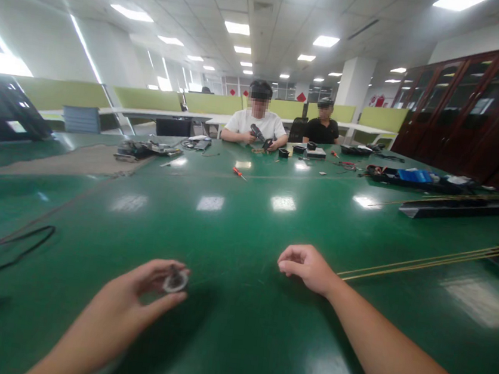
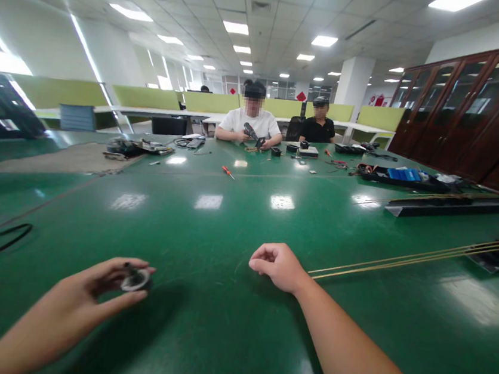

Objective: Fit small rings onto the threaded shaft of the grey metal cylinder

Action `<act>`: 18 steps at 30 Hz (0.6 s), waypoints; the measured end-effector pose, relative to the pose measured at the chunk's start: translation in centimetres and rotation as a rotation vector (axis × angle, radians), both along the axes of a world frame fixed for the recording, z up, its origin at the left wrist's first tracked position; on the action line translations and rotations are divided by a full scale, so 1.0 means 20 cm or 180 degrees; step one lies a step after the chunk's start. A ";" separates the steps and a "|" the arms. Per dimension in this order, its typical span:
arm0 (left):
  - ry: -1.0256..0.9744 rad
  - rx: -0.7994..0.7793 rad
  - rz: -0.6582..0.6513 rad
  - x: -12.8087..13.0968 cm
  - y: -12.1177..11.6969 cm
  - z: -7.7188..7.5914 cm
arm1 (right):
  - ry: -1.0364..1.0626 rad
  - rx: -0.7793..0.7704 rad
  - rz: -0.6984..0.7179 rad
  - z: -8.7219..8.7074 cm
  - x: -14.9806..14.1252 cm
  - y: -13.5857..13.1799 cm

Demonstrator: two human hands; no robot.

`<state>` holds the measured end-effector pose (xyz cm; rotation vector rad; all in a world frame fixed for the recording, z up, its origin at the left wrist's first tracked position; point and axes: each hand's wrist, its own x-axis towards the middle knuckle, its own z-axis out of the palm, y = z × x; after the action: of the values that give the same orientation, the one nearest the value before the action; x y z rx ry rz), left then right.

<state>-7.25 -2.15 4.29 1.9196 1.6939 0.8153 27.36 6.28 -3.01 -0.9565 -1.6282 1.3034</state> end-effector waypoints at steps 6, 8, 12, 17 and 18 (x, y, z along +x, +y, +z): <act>-0.0098 -0.0053 -0.0973 0.45 0.31 -0.09 | 0.0047 -0.0039 -0.0032 0.00 -0.01 0.00; -0.0124 0.0061 -0.1074 0.50 0.33 -0.13 | 0.0053 -0.0024 -0.0057 0.00 -0.01 0.00; -0.0140 0.0162 -0.1239 0.46 0.32 -0.19 | -0.0031 0.0021 -0.0060 0.00 -0.03 -0.01; -0.0262 -0.0021 -0.1047 0.43 0.31 -0.24 | -0.0568 0.0370 -0.0043 0.01 -0.06 -0.04; -0.0315 -0.0085 -0.1067 0.44 0.31 -0.24 | -0.0591 0.0387 -0.0038 0.01 -0.06 -0.04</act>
<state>1.52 4.12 -0.51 2.0338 1.2717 0.7383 26.22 5.45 -2.85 -1.0356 -1.8180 1.1206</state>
